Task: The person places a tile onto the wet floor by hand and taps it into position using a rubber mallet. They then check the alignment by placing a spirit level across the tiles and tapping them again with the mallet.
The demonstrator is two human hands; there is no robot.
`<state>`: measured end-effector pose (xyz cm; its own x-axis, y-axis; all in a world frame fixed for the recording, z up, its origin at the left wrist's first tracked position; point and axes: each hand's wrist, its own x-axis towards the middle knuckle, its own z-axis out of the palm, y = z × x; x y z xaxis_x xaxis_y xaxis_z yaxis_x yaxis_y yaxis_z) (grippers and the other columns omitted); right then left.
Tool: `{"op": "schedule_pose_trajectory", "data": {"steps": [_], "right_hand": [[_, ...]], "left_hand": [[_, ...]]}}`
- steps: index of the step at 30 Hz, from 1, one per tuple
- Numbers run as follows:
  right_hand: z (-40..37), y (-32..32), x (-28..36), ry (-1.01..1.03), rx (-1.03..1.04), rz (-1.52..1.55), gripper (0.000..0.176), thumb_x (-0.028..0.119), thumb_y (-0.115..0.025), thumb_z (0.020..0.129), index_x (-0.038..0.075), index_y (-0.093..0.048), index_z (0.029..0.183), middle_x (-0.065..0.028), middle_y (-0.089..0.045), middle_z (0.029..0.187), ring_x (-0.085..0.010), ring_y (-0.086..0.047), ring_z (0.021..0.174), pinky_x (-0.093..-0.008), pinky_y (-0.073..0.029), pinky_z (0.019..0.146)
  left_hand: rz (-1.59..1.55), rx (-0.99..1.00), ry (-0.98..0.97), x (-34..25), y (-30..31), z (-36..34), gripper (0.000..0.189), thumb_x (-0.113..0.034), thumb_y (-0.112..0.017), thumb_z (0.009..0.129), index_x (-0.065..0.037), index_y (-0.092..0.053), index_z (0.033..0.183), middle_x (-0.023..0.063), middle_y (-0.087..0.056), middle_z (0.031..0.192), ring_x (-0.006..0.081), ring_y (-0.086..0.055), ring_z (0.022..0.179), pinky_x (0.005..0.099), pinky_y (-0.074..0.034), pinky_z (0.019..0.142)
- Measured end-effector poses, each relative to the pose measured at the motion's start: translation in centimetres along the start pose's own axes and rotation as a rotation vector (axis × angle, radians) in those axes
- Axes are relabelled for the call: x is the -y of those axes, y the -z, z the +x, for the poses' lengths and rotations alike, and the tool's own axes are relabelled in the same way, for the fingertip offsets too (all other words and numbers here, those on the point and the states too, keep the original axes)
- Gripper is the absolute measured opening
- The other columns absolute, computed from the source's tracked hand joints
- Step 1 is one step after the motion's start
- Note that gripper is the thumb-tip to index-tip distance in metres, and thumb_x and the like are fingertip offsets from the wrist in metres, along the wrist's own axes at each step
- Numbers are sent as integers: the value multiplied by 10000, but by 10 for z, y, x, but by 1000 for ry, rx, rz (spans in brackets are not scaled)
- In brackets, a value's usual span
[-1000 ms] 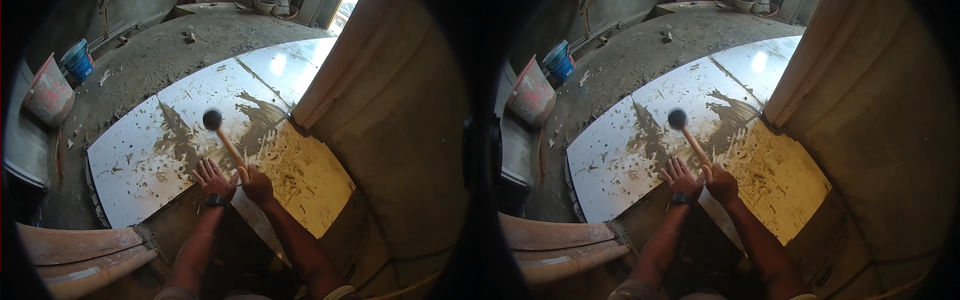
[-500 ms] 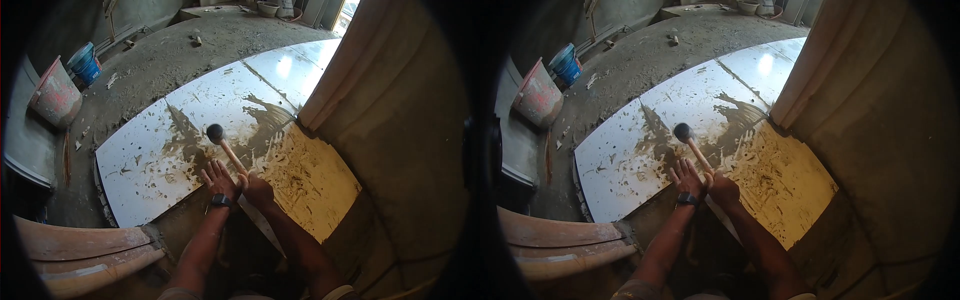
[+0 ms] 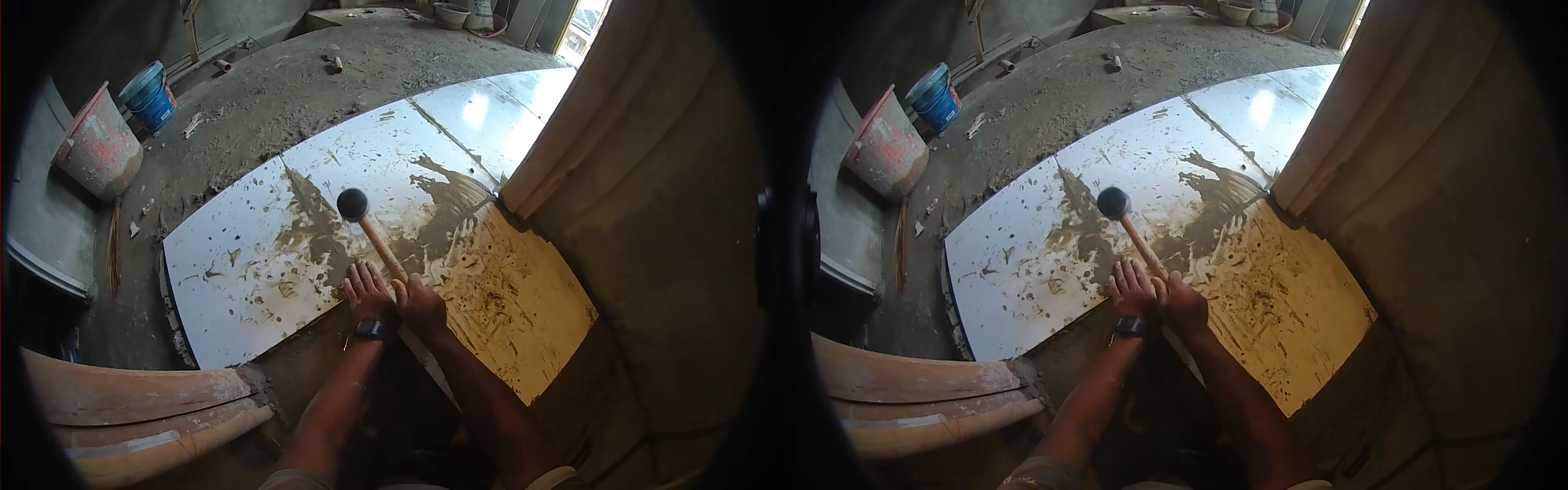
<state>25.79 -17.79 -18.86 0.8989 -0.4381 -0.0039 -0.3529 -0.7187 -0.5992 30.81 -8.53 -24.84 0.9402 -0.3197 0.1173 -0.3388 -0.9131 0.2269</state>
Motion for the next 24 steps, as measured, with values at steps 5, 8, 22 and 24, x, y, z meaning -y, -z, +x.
{"op": "schedule_pose_trajectory", "data": {"steps": [5, 8, 22, 24], "right_hand": [[-6, 1, -9, -72, 3, -20, 414, 481, -522, 987, 77, -615, 986, -223, -666, 743, -454, -665, 743, -543, -515, 676], [-3, 16, -15, -157, 42, 10, 459, 482, -505, 991, 45, -644, 966, -241, -672, 807, -458, -662, 808, -519, -512, 717], [-175, 94, -94, -462, -128, 161, 401, 379, -513, 1012, -4, -614, 951, -189, -616, 776, -332, -624, 727, -440, -471, 671], [-185, 98, -103, -521, -74, -4, 390, 388, -495, 1014, 17, -609, 988, -185, -637, 777, -337, -645, 712, -460, -479, 653]], "left_hand": [[79, 71, -9, 2, -8, -1, 806, -433, -461, 960, 93, -222, 1522, 270, -217, 1608, 404, -136, 1519, 560, -82, 1222], [-114, -19, 17, -1, -2, -6, 995, -583, -558, 872, 76, -206, 1530, 277, -224, 1602, 409, -129, 1518, 582, -69, 1214], [-131, -19, 16, -2, 3, -8, 1059, -710, -477, 884, 74, -204, 1541, 257, -187, 1623, 379, -63, 1534, 587, 28, 1213], [-137, -19, 10, -1, 2, -9, 1058, -714, -466, 886, 73, -201, 1543, 257, -182, 1625, 377, -57, 1535, 585, 29, 1213]]}}
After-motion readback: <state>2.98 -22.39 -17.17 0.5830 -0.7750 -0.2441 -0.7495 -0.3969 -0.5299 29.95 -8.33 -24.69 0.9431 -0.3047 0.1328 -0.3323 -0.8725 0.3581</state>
